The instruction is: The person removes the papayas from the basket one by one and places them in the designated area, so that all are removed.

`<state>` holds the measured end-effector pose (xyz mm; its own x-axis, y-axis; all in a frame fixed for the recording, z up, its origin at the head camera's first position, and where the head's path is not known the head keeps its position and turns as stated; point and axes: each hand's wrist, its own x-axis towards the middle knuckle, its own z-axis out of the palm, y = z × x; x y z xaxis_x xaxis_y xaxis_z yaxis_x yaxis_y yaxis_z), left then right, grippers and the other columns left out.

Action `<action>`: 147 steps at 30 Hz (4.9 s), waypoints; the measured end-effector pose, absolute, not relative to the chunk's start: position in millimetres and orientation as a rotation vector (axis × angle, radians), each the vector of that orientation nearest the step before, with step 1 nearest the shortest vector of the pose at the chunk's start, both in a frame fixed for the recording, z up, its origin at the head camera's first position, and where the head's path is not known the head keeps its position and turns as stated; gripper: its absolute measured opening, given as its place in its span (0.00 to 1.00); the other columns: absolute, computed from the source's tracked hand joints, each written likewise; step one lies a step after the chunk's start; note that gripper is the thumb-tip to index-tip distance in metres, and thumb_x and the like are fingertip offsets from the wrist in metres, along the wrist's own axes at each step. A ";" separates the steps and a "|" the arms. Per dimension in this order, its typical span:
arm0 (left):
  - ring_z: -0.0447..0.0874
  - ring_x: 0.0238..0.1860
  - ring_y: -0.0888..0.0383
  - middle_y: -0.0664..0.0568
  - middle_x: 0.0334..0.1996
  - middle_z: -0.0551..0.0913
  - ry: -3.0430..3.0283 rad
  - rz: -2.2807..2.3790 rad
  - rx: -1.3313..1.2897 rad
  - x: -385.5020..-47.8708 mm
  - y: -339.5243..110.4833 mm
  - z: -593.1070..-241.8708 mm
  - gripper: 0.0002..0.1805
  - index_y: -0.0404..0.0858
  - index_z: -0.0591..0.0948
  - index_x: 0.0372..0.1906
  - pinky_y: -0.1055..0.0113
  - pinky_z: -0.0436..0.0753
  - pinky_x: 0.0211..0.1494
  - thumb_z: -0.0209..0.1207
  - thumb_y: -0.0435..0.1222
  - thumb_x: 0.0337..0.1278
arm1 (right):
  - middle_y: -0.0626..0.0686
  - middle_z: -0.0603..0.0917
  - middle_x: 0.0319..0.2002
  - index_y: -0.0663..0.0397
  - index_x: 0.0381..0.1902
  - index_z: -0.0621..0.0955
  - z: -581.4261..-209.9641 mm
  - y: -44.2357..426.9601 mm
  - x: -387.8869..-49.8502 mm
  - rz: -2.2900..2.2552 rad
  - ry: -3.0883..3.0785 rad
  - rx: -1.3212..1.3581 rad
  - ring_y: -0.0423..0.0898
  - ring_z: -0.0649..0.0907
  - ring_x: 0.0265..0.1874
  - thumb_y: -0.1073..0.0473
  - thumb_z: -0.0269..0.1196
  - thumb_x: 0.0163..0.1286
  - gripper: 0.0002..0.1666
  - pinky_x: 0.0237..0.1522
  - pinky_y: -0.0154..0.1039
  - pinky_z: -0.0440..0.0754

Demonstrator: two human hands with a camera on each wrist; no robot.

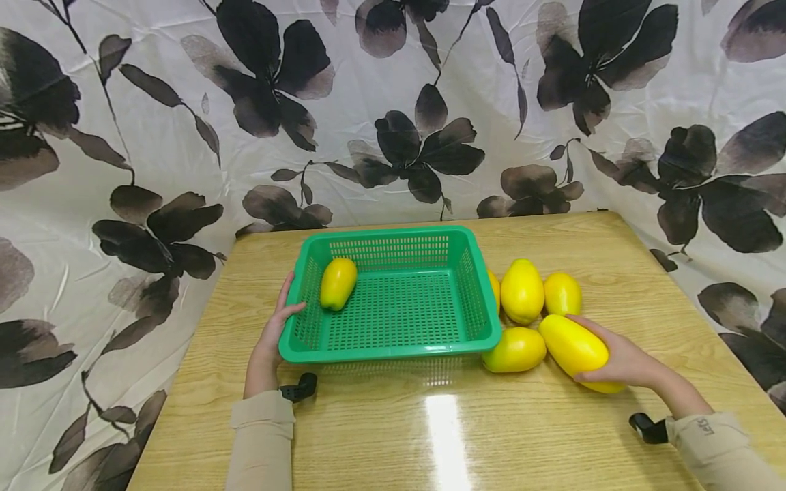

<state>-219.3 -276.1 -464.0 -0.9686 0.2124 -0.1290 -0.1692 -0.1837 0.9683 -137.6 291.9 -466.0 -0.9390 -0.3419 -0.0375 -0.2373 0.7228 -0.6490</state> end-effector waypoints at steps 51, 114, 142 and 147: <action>0.44 0.68 0.45 0.54 0.72 0.31 1.837 2.246 0.068 -219.7 -274.8 -462.2 0.37 0.59 0.34 0.71 0.53 0.58 0.63 0.37 0.32 0.67 | 0.69 0.66 0.57 0.42 0.72 0.48 -353.6 303.2 -154.0 -1.028 2.919 -0.519 0.71 0.73 0.46 0.59 0.73 0.47 0.62 0.31 0.61 0.76; 0.38 0.69 0.46 0.56 0.71 0.29 1.830 2.257 0.053 -219.3 -274.6 -465.7 0.37 0.63 0.36 0.71 0.47 0.49 0.65 0.37 0.32 0.67 | 0.47 0.68 0.60 0.38 0.70 0.57 -334.6 48.5 -237.7 -1.055 2.335 -1.350 0.43 0.74 0.53 0.45 0.73 0.44 0.57 0.45 0.42 0.76; 0.41 0.69 0.46 0.56 0.71 0.29 1.842 2.243 0.056 -220.7 -275.7 -464.7 0.38 0.63 0.35 0.70 0.48 0.51 0.65 0.36 0.31 0.67 | 0.50 0.68 0.62 0.48 0.69 0.59 -337.0 -3.4 -251.9 -0.960 2.332 -1.519 0.45 0.76 0.49 0.45 0.71 0.47 0.55 0.43 0.36 0.75; 0.42 0.68 0.45 0.55 0.71 0.29 1.843 2.241 0.061 -221.3 -275.3 -465.4 0.38 0.63 0.34 0.70 0.47 0.51 0.64 0.36 0.31 0.66 | 0.51 0.68 0.62 0.48 0.69 0.60 -344.7 -14.0 -264.1 -0.969 2.328 -1.490 0.45 0.76 0.49 0.47 0.71 0.47 0.53 0.47 0.37 0.74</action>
<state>-221.3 -275.3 -465.4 -0.9705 0.2095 -0.1189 -0.1571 -0.1764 0.9717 -264.1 -14.0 -344.7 -0.4654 -0.8696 0.1650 -0.7298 0.2715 -0.6274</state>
